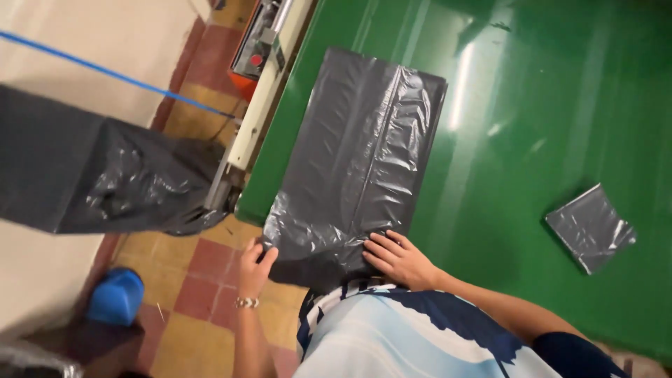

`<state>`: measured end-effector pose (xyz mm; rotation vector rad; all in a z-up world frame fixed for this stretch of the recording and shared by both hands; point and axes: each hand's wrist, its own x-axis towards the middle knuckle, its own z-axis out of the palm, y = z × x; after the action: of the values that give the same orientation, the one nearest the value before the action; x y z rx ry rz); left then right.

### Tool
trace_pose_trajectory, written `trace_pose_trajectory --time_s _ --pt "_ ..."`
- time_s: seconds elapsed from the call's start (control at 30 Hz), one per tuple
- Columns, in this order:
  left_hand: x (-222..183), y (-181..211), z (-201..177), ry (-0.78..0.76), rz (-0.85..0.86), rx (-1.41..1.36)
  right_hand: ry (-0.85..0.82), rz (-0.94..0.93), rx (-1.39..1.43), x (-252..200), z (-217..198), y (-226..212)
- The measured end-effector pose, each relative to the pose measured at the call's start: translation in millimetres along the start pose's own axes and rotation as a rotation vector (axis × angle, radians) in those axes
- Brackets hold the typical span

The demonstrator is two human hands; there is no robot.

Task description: Folding plastic bags into rectangles and stacking them in a crate at the end of a conveyor belt.

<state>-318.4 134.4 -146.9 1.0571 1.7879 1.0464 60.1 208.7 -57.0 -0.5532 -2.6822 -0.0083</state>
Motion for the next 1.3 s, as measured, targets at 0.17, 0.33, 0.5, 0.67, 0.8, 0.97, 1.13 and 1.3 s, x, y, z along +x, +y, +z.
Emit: trace_pose_trajectory --time_s 0.17,0.33,0.5,0.67,0.8,0.97,1.13,1.3 --pt "51 162 -11 -0.130 0.577 0.011 0.026 0.239 0.421 -13 39 51" --pt "167 248 55 -0.303 0.148 -0.660 0.261 1.060 1.266 -8 44 152" --pt "296 206 127 -0.188 0.439 0.013 0.584 1.550 1.682 26 44 244" --pt "326 185 156 -0.079 0.615 0.421 0.513 1.701 1.284 10 80 276" --pt "325 179 154 -0.129 0.628 0.504 0.475 1.732 1.022 27 60 249" --pt "318 186 159 -0.092 0.614 0.527 0.319 1.707 0.819 41 29 261" --pt "288 216 170 0.181 0.890 0.967 0.157 1.419 0.120 61 14 306" --pt "268 198 208 -0.170 1.092 0.869 -0.051 1.369 0.083 81 47 370"
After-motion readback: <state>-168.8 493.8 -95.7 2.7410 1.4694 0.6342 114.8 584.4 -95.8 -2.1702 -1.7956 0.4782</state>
